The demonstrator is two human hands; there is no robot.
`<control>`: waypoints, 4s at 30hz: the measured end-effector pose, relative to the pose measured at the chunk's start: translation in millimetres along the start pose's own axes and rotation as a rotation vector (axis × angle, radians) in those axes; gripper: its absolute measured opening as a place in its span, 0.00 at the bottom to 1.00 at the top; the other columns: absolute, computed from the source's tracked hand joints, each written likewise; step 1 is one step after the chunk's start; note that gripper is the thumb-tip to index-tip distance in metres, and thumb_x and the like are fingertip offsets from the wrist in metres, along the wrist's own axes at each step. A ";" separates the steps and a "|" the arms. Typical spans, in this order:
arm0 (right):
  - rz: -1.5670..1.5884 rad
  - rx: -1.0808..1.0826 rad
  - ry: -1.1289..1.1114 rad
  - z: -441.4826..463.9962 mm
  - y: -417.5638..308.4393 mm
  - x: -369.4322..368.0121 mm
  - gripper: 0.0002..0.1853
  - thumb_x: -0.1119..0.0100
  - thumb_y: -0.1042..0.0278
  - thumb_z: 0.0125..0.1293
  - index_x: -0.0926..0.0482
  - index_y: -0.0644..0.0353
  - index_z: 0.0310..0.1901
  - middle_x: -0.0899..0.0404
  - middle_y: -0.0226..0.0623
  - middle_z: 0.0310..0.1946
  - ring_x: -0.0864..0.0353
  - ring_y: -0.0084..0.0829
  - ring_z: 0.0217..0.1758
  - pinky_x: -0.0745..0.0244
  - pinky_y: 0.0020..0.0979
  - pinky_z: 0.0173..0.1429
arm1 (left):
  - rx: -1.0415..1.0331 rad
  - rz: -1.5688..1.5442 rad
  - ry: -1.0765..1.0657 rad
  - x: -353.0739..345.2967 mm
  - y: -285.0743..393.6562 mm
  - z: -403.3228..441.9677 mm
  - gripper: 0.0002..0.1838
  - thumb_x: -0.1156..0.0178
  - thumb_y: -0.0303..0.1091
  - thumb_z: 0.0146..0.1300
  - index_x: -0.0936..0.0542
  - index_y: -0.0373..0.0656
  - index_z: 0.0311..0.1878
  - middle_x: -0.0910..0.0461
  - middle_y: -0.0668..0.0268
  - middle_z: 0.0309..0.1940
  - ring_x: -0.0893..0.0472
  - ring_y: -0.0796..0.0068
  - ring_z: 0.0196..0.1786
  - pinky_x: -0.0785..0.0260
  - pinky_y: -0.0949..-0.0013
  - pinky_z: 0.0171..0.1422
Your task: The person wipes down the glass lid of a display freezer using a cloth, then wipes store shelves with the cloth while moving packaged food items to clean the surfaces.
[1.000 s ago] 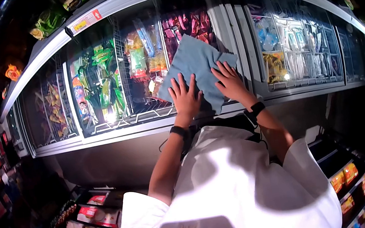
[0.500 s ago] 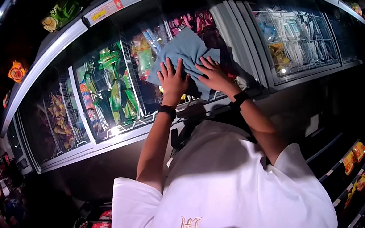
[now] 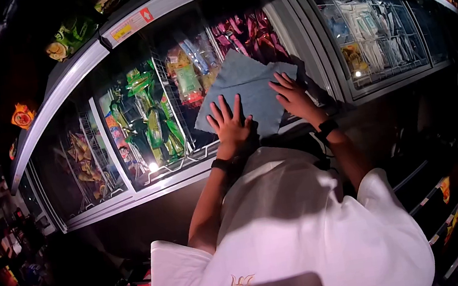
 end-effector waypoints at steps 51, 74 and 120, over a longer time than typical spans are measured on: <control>-0.119 -0.050 0.279 241.9 69.0 33.0 0.25 0.43 0.78 0.58 0.21 0.57 0.61 0.31 0.52 0.70 0.37 0.60 0.75 0.34 0.52 0.72 | -0.129 0.061 0.243 26.0 17.0 284.1 0.36 0.45 0.53 0.72 0.40 0.61 0.81 0.35 0.51 0.75 0.49 0.38 0.82 0.61 0.28 0.80; -0.018 -0.098 0.115 238.6 73.1 35.0 0.32 0.48 0.81 0.62 0.24 0.53 0.70 0.41 0.44 0.80 0.48 0.51 0.84 0.52 0.52 0.84 | -0.063 0.043 0.335 35.0 -2.9 277.7 0.33 0.50 0.54 0.75 0.38 0.64 0.81 0.45 0.52 0.82 0.52 0.35 0.83 0.64 0.28 0.81; 0.053 0.169 -0.046 57.5 -19.7 -11.1 0.21 0.43 0.73 0.67 0.19 0.58 0.62 0.28 0.47 0.71 0.34 0.49 0.77 0.38 0.51 0.77 | -0.015 0.081 0.152 30.1 -18.4 78.5 0.37 0.46 0.50 0.74 0.42 0.59 0.83 0.51 0.55 0.84 0.54 0.38 0.84 0.63 0.31 0.82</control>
Point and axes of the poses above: each hand's wrist, its own z-axis towards the middle knuckle, its own x-axis out of the back of the hand, y = z × x, the point moved 5 cm from there along z, towards the middle knuckle
